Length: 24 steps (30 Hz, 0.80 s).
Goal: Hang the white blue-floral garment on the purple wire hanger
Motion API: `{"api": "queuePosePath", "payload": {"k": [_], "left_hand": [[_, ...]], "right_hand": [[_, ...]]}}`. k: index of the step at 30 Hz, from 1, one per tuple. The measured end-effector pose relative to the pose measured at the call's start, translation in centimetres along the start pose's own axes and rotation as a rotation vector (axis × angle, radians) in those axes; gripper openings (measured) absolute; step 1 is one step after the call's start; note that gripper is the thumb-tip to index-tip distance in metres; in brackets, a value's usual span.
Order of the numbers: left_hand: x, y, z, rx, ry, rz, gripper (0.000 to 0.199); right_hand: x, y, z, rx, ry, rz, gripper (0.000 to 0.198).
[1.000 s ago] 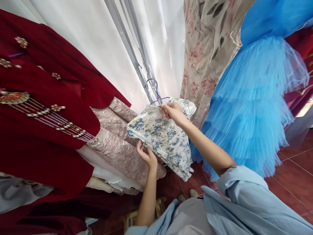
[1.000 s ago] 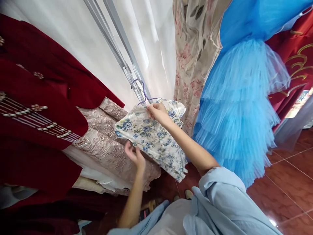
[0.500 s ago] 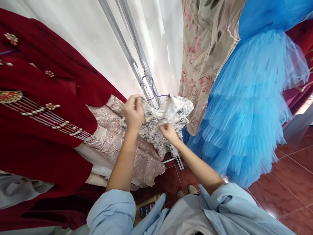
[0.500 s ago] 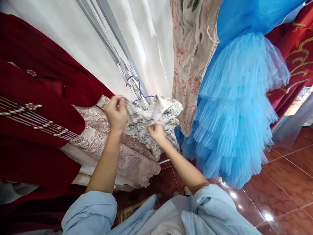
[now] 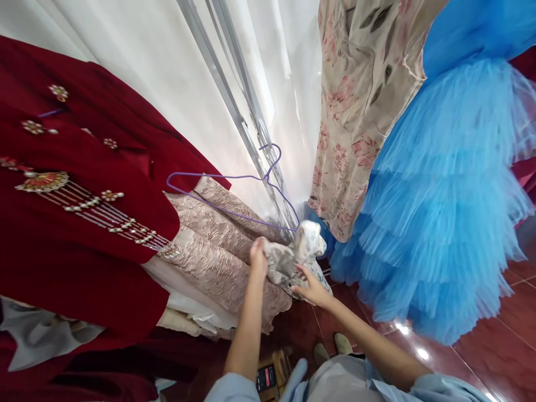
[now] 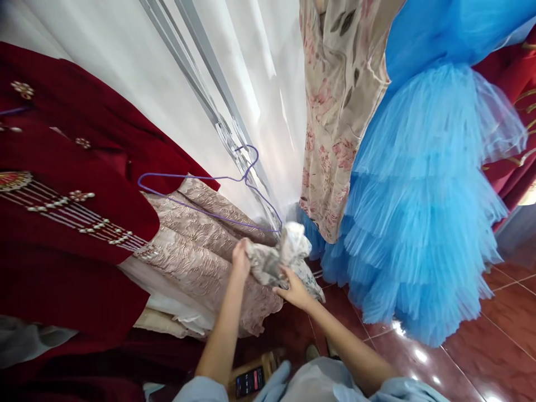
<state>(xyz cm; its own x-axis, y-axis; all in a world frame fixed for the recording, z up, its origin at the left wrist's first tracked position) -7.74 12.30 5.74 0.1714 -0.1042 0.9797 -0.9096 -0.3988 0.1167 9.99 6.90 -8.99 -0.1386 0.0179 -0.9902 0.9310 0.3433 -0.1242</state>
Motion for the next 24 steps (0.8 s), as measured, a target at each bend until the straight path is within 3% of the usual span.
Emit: {"api": "queuePosePath", "payload": {"k": [1,3,5,7,10,13,16,21,24], "left_hand": [[-0.2,-2.1,1.5,-0.091,-0.063,-0.092,0.036],[0.0,-5.1,4.1,-0.261,-0.218,-0.311,0.028],[-0.2,-6.2,5.9,-0.348,-0.277,-0.383,0.03],[-1.4,-6.7,7.2,-0.434,-0.18,-0.229,0.042],[-3.8,-9.1,10.7,-0.684,0.009,-0.046,0.064],[-6.0,-10.2,13.5,-0.781,0.14,-0.089,0.058],[-5.4,-8.3,13.2,-0.668,0.09,-0.193,0.048],[-2.0,-2.4,10.9,-0.599,-0.09,-0.633,0.023],[0.4,1.2,9.6,-0.513,-0.138,-0.694,0.017]], "right_hand": [[-2.1,-0.3,-0.8,-0.035,0.064,0.012,0.062],[-6.1,-0.4,-2.0,-0.122,0.118,0.039,0.041],[-9.7,0.3,-2.6,-0.217,0.098,0.038,0.022],[-13.4,1.3,-2.5,-0.314,0.087,0.002,0.025],[-18.8,2.8,-1.4,-0.427,0.108,-0.024,0.024],[-23.1,4.3,-0.3,-0.478,0.156,0.059,0.029],[-26.2,7.6,0.2,-0.347,0.275,0.155,0.03],[-28.5,16.2,0.7,0.122,0.413,0.049,0.031],[-28.6,20.4,1.2,0.381,0.447,-0.063,0.029]]}}
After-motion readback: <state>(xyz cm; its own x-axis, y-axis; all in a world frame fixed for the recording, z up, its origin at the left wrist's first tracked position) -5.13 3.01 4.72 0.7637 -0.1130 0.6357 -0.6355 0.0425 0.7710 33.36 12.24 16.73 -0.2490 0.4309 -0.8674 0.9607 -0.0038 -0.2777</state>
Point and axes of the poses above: each hand's wrist, its own z-axis away from the middle knuckle, its own y-axis out of the back of the hand, x = y × z, the point moved 9 cm from there along -z, towards the middle knuckle, and after that the axes turned 15 degrees about -z, right-handed, at the moved point
